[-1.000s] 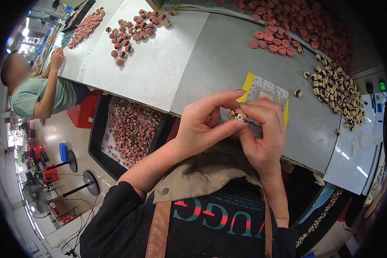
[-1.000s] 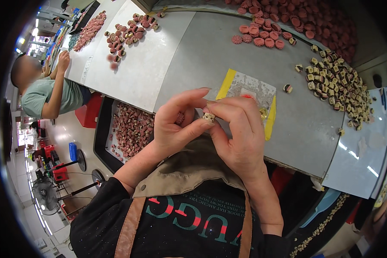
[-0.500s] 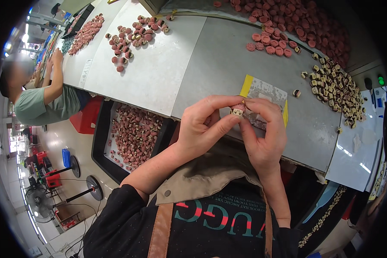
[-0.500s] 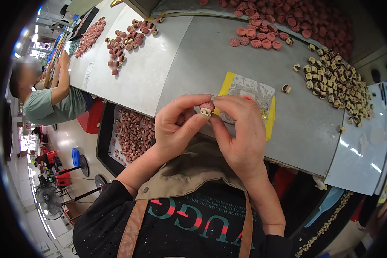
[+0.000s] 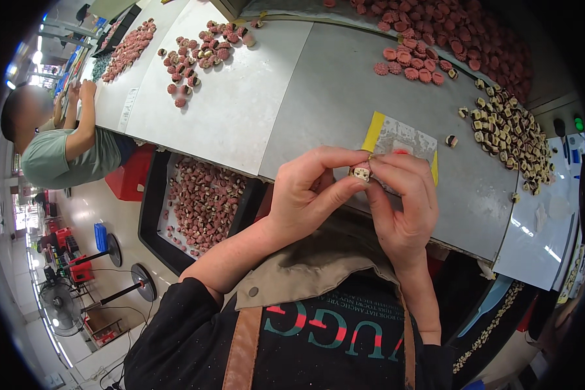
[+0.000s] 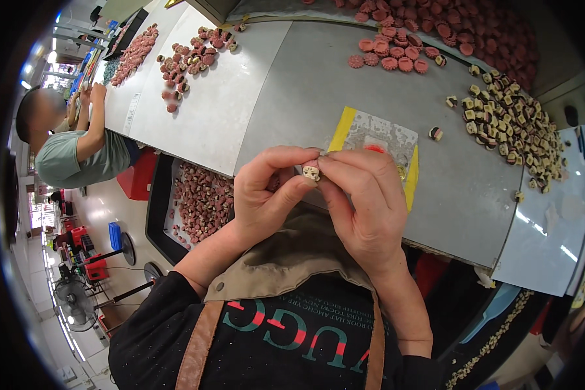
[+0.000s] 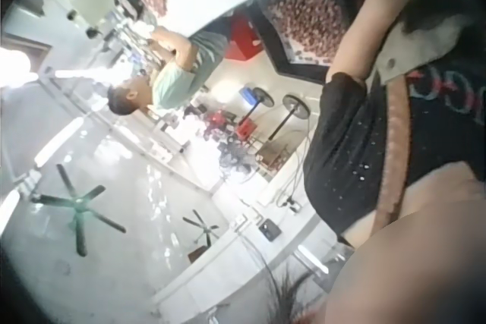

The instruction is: Assembling small metal and plastic components using glue on a factory workbench.

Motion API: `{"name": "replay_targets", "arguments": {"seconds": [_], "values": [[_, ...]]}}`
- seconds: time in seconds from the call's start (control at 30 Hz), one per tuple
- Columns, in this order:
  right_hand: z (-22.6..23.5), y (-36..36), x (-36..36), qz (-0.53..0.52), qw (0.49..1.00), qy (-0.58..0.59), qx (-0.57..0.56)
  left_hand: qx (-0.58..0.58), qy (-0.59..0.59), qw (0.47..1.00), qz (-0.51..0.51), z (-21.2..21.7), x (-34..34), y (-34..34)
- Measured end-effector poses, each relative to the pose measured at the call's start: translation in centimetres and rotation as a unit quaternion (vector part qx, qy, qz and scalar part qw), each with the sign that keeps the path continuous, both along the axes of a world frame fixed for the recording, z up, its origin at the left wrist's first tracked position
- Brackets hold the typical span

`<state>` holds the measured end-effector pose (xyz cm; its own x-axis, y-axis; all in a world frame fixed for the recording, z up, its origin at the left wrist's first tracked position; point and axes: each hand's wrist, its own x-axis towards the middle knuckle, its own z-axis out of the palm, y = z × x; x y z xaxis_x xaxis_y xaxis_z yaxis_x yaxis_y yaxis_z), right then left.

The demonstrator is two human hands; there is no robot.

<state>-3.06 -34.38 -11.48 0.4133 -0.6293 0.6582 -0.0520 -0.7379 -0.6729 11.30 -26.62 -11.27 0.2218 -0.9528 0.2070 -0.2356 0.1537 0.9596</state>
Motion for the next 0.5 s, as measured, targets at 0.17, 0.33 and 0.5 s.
{"name": "replay_targets", "arguments": {"seconds": [0.17, 0.33, 0.5], "values": [[-0.09, -0.06, -0.16, 0.010, 1.000, 0.002, -0.013, 0.001, -0.003, 1.000, -0.007, 0.02, 0.07, 0.08], [-0.16, 0.05, -0.14, 0.017, 1.000, 0.002, -0.015, -0.010, 0.000, 1.000, -0.011, -0.02, 0.08, 0.10], [-0.13, 0.24, 0.11, 0.009, 1.000, -0.012, -0.006, -0.017, -0.002, 1.000, -0.011, -0.07, 0.13, 0.13]]}}
